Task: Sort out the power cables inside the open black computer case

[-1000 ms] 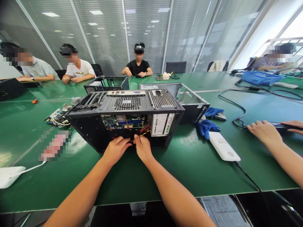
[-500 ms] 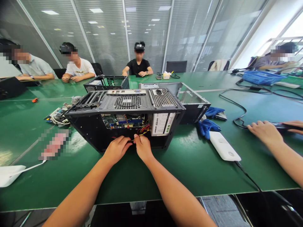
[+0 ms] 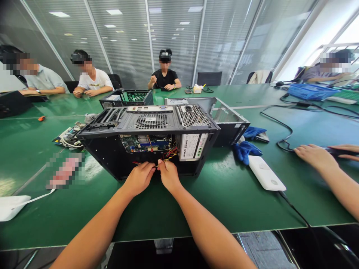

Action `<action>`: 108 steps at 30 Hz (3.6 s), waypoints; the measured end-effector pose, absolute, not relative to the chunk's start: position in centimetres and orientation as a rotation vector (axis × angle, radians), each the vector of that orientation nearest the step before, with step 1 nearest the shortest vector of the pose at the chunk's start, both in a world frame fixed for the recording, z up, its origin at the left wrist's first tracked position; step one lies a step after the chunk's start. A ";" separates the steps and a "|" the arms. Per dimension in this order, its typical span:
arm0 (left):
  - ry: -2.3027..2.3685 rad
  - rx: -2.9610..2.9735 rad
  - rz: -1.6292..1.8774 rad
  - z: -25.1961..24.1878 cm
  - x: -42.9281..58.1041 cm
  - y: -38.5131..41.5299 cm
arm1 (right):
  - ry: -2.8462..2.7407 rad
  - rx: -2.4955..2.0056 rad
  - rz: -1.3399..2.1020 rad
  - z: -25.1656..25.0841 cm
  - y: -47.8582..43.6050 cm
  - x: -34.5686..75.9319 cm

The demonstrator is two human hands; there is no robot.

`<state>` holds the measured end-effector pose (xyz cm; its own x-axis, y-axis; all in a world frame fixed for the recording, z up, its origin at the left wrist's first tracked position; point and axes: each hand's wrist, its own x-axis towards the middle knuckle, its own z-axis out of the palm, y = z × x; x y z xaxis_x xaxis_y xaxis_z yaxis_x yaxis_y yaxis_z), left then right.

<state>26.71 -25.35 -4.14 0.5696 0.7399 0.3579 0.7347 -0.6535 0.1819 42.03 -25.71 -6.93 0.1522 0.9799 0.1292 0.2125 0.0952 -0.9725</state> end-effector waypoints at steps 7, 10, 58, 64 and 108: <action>1.318 2.876 0.724 -4.3 26.6 -25.3 | -1.203 -1.307 0.973 -7.1 -25.7 41.9; 1.281 2.842 0.781 -4.4 26.6 -25.3 | -1.198 -1.305 0.973 -7.3 -25.6 42.0; 1.188 2.305 0.895 -3.6 27.0 -24.9 | -1.217 -1.254 1.049 -6.5 -25.8 42.0; 1.244 2.348 0.971 -4.0 26.8 -25.0 | -1.187 -1.264 1.039 -6.5 -25.8 41.9; 1.207 2.116 0.962 -3.7 26.8 -24.8 | -1.201 -1.325 1.075 -5.7 -26.0 42.0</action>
<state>26.76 -24.81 -3.67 0.3518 0.8782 0.3239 0.5120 -0.4702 0.7189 42.02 -26.03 -5.66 0.1090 0.9940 0.0124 0.0981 0.0016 -0.9952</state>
